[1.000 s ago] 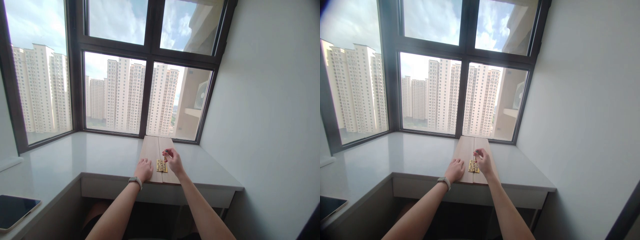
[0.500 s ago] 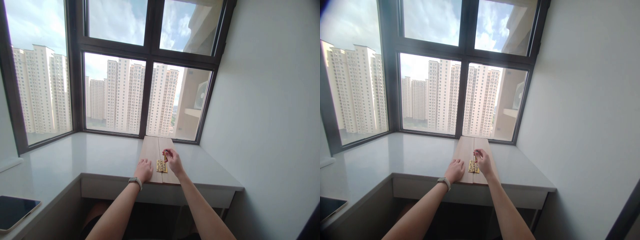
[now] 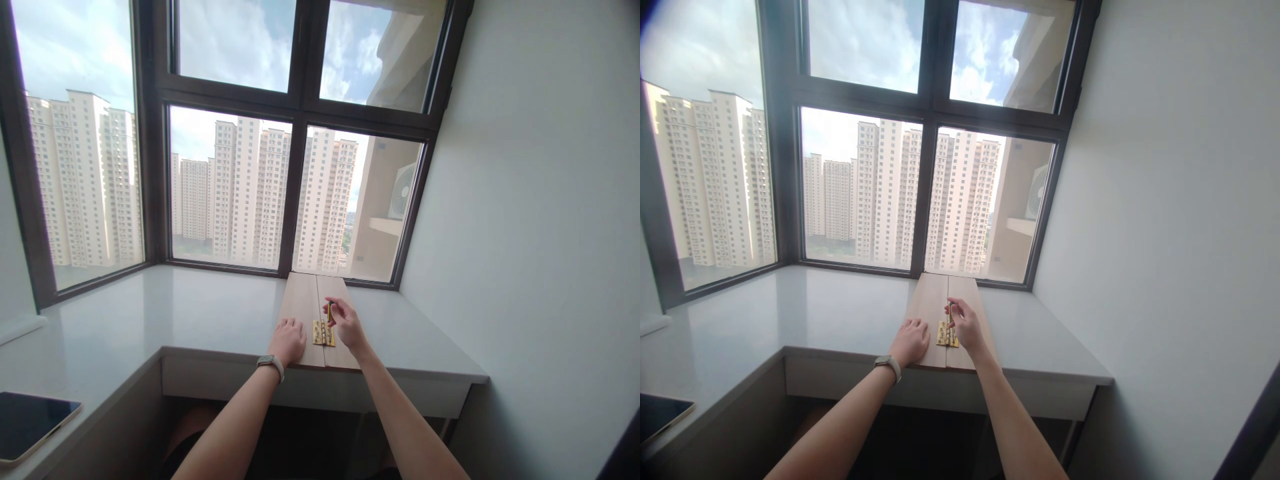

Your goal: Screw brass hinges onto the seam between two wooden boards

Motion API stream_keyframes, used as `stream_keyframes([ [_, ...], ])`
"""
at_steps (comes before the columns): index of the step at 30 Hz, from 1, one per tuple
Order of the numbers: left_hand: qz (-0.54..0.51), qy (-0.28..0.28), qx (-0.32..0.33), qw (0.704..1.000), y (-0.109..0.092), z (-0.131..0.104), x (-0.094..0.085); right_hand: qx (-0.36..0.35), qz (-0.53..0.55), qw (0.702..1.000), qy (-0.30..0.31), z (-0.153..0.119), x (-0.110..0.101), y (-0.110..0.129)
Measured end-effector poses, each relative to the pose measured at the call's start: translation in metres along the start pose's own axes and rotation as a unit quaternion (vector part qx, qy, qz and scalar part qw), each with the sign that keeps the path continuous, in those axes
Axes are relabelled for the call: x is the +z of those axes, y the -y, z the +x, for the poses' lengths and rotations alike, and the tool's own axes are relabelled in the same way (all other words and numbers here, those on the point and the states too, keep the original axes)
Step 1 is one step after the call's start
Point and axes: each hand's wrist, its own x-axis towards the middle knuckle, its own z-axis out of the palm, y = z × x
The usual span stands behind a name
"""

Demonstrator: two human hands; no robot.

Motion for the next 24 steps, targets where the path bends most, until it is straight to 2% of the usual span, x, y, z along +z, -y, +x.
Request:
stream_keyframes([
  [8, 0.006, 0.001, 0.004, 1.000, 0.002, 0.000, 0.000, -0.009, -0.006, 1.000, 0.000, -0.003, 0.000, 0.007],
  [19, 0.007, 0.005, 0.000, 1.000, 0.001, 0.000, -0.001, -0.016, -0.033, 0.998, -0.050, 0.001, -0.002, -0.003],
  [24, 0.009, 0.007, -0.001, 1.000, -0.001, 0.000, -0.002, -0.022, -0.039, 0.998, -0.053, -0.002, -0.003, -0.004],
])
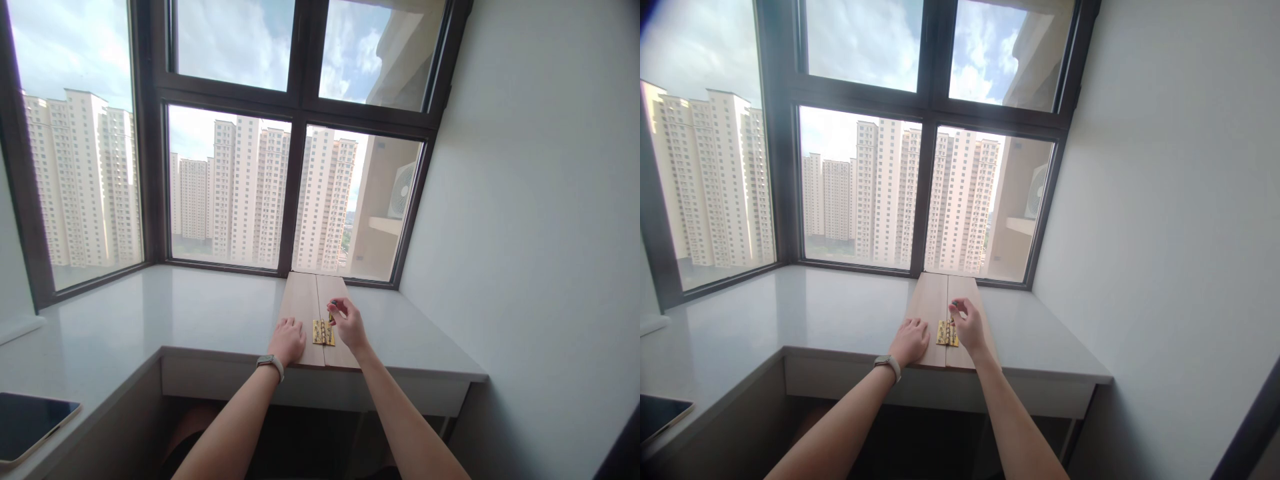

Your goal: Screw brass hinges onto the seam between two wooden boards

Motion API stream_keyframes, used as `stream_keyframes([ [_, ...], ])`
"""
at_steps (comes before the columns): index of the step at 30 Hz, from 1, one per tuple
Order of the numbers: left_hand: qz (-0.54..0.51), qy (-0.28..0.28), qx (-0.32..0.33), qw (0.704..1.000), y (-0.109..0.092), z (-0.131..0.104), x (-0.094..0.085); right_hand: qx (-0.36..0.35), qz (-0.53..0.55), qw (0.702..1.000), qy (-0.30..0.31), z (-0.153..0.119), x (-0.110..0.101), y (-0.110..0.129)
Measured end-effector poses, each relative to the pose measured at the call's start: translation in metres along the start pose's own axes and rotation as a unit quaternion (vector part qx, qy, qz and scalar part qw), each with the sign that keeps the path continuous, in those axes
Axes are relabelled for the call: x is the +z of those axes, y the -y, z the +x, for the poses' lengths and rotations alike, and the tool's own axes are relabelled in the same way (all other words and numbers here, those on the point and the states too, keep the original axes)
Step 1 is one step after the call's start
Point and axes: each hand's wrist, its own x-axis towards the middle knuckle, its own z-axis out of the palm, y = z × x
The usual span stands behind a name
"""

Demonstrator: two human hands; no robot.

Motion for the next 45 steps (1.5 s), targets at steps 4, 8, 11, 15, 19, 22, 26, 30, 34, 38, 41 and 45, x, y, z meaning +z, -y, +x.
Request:
stream_keyframes([
  [4, 0.004, 0.004, -0.002, 1.000, -0.001, -0.001, -0.001, -0.003, 0.006, 1.000, -0.008, -0.001, 0.001, 0.004],
  [8, 0.005, 0.001, -0.004, 1.000, 0.000, -0.001, -0.001, -0.041, -0.013, 0.998, -0.040, 0.006, -0.002, 0.018],
  [11, 0.000, -0.002, -0.001, 1.000, 0.002, -0.001, 0.000, -0.083, -0.073, 0.988, -0.107, 0.015, -0.014, 0.025],
  [15, -0.010, -0.003, 0.000, 1.000, 0.002, 0.000, 0.001, -0.068, -0.075, 0.969, -0.227, 0.020, -0.041, 0.009],
  [19, -0.010, -0.007, 0.001, 1.000, 0.002, 0.000, 0.001, 0.005, -0.053, 0.930, -0.364, 0.010, -0.067, -0.033],
  [22, -0.006, -0.008, 0.002, 1.000, 0.002, 0.000, 0.002, 0.079, -0.071, 0.900, -0.424, -0.005, -0.084, -0.070],
  [26, -0.005, -0.008, 0.006, 1.000, 0.003, 0.001, 0.003, 0.169, -0.204, 0.858, -0.439, -0.025, -0.109, -0.114],
  [30, -0.009, -0.010, 0.008, 1.000, 0.003, 0.001, 0.004, 0.222, -0.308, 0.853, -0.359, -0.041, -0.127, -0.143],
  [34, -0.015, -0.010, 0.006, 1.000, 0.003, 0.001, 0.003, 0.217, -0.392, 0.848, -0.283, -0.050, -0.132, -0.153],
  [38, -0.019, -0.010, 0.005, 1.000, 0.001, 0.000, 0.001, 0.206, -0.439, 0.843, -0.234, -0.052, -0.130, -0.154],
  [41, -0.021, -0.010, 0.007, 1.000, 0.000, -0.001, -0.001, 0.203, -0.465, 0.835, -0.214, -0.052, -0.128, -0.155],
  [45, -0.028, -0.005, 0.006, 1.000, 0.000, -0.001, -0.003, 0.195, -0.499, 0.822, -0.193, -0.053, -0.127, -0.160],
])
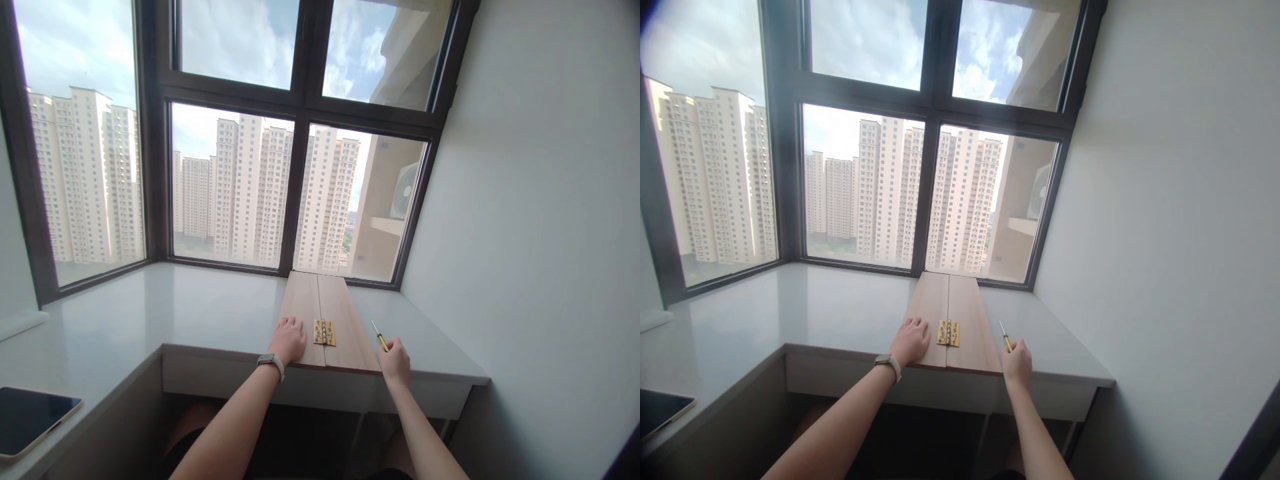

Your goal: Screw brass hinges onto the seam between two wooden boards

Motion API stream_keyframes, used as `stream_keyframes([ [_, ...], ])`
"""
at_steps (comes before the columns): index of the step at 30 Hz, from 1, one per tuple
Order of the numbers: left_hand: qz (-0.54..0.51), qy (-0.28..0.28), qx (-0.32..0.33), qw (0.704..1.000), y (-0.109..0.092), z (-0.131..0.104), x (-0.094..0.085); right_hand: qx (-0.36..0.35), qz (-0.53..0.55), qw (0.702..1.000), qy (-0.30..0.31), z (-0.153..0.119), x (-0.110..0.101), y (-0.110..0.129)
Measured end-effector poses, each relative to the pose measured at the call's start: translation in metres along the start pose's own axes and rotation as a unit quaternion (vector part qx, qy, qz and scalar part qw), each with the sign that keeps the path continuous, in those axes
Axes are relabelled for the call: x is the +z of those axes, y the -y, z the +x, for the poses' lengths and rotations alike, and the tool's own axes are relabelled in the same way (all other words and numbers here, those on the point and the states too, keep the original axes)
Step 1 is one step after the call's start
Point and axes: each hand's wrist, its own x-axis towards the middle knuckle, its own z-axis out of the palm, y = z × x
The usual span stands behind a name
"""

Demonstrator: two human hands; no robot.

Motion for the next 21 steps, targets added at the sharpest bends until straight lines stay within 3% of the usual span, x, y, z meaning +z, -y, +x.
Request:
stream_keyframes([
  [8, -0.035, -0.004, -0.008, 0.999, 0.004, 0.001, 0.002, -0.032, -0.015, 0.999, 0.005, 0.007, 0.003, -0.003],
  [14, -0.080, -0.052, -0.055, 0.994, 0.011, 0.006, 0.001, -0.039, -0.015, 0.999, 0.030, 0.008, -0.004, 0.001],
  [21, -0.019, -0.058, -0.147, 0.987, 0.027, 0.012, -0.009, -0.125, 0.006, 0.992, -0.011, 0.000, -0.020, 0.034],
])
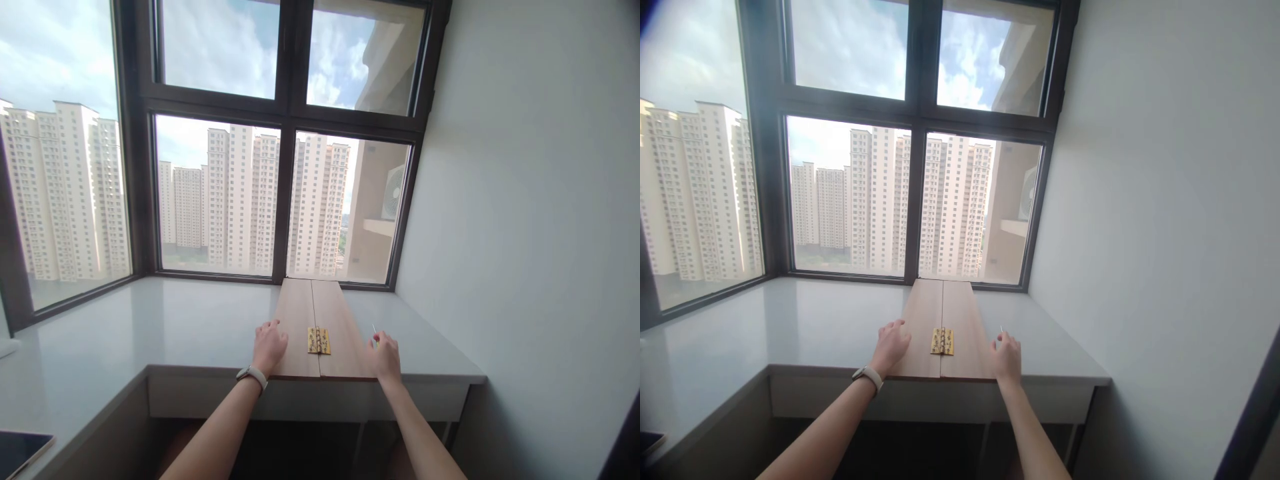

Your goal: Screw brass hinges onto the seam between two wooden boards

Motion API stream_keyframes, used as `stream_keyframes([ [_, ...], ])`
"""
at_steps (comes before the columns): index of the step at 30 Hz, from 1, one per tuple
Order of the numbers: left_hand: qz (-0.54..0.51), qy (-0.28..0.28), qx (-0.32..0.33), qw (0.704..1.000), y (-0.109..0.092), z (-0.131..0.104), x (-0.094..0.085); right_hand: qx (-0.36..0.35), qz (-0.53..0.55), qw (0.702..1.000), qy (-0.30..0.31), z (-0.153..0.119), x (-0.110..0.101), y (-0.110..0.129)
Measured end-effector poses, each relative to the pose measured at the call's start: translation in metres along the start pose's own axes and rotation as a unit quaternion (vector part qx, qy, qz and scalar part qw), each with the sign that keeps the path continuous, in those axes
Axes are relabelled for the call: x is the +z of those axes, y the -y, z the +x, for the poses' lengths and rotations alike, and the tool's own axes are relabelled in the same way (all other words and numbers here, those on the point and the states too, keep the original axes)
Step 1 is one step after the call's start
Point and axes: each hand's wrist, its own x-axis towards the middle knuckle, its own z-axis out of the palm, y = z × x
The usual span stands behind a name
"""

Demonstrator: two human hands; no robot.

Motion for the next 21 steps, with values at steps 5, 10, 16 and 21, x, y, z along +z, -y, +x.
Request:
stream_keyframes([
  [5, 0.080, 0.057, -0.034, 0.995, 0.010, -0.002, -0.003, 0.004, -0.008, 0.994, 0.110, 0.005, -0.005, 0.047],
  [10, 0.101, 0.071, 0.006, 0.992, 0.012, -0.006, 0.000, 0.041, -0.036, 0.979, 0.196, 0.008, 0.000, 0.067],
  [16, 0.027, 0.077, 0.006, 0.997, 0.013, -0.001, 0.005, 0.080, 0.041, 0.976, 0.198, 0.010, 0.009, 0.055],
  [21, -0.053, 0.063, -0.019, 0.996, 0.016, 0.001, 0.001, 0.130, 0.113, 0.960, 0.220, 0.021, 0.005, 0.042],
])
